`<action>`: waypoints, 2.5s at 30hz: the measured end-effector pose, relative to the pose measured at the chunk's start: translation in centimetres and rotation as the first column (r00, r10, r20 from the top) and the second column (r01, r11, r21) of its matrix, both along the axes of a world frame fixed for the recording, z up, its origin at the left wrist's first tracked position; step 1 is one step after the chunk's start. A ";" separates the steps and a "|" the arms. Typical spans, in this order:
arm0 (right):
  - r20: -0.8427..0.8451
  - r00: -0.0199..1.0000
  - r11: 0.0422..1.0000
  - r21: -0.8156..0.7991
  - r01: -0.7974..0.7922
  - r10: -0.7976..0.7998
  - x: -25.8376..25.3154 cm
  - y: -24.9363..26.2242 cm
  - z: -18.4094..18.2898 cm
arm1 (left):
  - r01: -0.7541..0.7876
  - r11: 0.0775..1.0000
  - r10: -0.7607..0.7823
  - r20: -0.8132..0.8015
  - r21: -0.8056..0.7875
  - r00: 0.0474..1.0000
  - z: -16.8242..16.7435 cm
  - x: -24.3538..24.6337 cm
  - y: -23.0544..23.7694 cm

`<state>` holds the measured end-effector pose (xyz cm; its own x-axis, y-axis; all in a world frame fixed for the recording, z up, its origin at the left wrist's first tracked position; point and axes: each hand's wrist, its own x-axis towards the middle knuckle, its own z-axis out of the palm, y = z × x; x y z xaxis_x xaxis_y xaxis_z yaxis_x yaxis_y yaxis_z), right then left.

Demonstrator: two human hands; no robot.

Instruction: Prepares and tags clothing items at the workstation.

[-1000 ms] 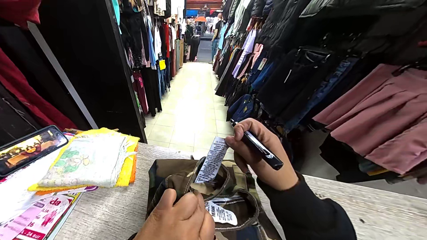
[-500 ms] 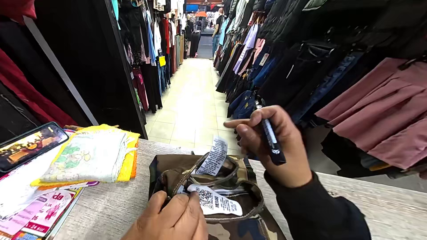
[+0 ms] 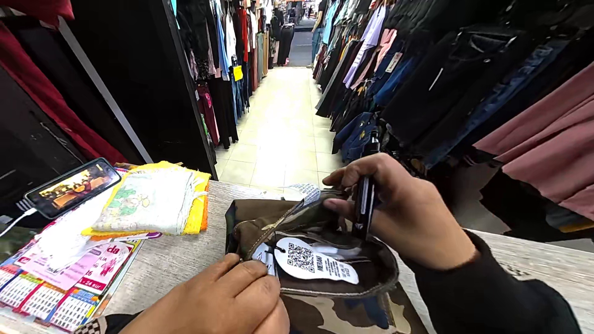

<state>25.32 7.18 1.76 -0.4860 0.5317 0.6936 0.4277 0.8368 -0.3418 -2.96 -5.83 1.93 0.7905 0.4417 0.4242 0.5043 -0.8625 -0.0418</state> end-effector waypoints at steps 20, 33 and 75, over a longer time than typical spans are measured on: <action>0.344 0.900 0.963 -0.062 -0.262 0.267 -0.7 -3.9 -2.7 | 0.010 1.000 -0.011 -0.031 -0.026 0.999 0.6 -1.4 -0.4; 0.223 0.871 0.881 0.086 -0.465 0.438 -5.5 -5.5 -5.2 | 0.010 0.960 0.044 0.183 -0.280 0.982 1.6 -3.2 0.8; -0.090 0.910 0.887 -0.204 -0.414 0.404 -2.0 -4.0 -1.0 | -0.130 0.982 0.170 0.347 -0.137 0.922 1.5 2.5 1.3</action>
<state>23.28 3.13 0.74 -0.6643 0.4301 0.6113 0.0436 0.8387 -0.5428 -0.47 -4.52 3.38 0.5169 0.6029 0.6077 0.5923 -0.7644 0.2547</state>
